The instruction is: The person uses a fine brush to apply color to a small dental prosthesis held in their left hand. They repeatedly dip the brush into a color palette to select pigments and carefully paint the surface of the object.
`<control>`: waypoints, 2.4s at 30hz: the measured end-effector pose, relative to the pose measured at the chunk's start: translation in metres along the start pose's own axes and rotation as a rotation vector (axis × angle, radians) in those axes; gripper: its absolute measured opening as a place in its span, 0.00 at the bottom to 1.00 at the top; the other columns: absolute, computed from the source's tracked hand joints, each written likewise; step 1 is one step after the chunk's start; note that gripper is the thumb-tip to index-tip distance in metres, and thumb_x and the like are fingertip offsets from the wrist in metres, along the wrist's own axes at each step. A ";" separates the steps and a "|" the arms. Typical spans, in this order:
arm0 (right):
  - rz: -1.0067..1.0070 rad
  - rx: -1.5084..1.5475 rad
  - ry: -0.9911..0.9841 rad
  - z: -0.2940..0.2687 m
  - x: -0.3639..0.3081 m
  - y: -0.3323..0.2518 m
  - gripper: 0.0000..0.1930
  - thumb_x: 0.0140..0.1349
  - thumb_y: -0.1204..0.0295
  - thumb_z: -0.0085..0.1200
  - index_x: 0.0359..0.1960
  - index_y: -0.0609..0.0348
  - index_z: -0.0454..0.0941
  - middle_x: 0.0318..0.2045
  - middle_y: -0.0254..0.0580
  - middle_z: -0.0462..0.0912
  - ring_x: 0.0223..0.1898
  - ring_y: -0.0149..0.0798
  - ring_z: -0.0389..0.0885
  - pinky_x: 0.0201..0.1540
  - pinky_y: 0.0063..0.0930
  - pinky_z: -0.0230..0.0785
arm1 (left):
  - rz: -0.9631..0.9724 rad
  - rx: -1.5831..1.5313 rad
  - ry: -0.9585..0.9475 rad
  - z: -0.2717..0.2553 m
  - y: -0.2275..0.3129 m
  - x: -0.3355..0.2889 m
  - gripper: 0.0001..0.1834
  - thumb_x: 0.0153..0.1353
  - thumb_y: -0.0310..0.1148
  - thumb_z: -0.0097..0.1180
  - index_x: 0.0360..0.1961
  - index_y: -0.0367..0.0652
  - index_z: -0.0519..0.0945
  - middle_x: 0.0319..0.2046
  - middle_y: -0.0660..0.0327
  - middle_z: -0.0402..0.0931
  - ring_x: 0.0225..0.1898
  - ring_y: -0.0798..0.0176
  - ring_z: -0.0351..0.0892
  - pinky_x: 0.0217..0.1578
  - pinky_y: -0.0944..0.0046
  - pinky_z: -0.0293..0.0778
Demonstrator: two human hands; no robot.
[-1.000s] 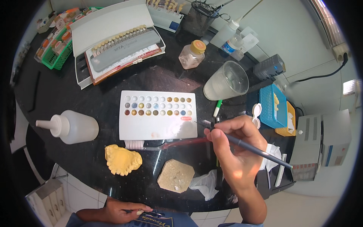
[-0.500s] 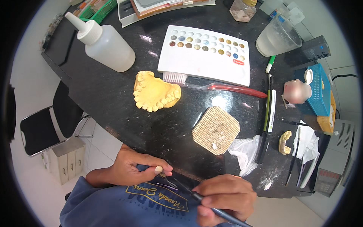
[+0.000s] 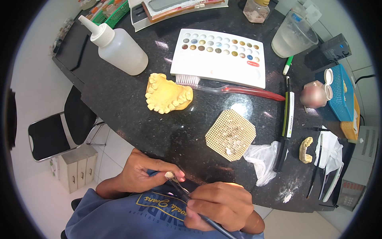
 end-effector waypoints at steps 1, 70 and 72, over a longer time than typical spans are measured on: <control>0.006 -0.001 -0.008 0.000 0.001 -0.001 0.13 0.42 0.79 0.67 0.31 0.65 0.78 0.23 0.46 0.81 0.21 0.38 0.82 0.22 0.26 0.77 | -0.006 -0.002 0.000 0.000 -0.001 -0.001 0.10 0.60 0.23 0.59 0.43 0.36 0.84 0.37 0.53 0.85 0.38 0.65 0.86 0.40 0.71 0.81; 0.047 -0.036 -0.072 0.004 0.008 -0.002 0.11 0.45 0.79 0.65 0.30 0.65 0.76 0.22 0.47 0.80 0.21 0.39 0.83 0.22 0.26 0.78 | 0.022 0.015 -0.032 -0.005 0.001 0.000 0.11 0.59 0.24 0.60 0.44 0.38 0.84 0.38 0.55 0.85 0.39 0.65 0.86 0.41 0.70 0.81; 0.052 -0.042 -0.063 0.003 0.008 -0.002 0.11 0.45 0.78 0.65 0.30 0.65 0.76 0.22 0.47 0.80 0.21 0.39 0.83 0.22 0.26 0.78 | 0.026 0.015 -0.033 -0.004 0.001 0.000 0.11 0.59 0.24 0.60 0.44 0.38 0.84 0.37 0.55 0.85 0.39 0.65 0.86 0.41 0.70 0.81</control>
Point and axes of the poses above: each hand's wrist, its own x-axis towards the middle knuckle, its own z-axis out of the palm, y = z × x, the point moved 4 cm from there along x, towards the middle knuckle
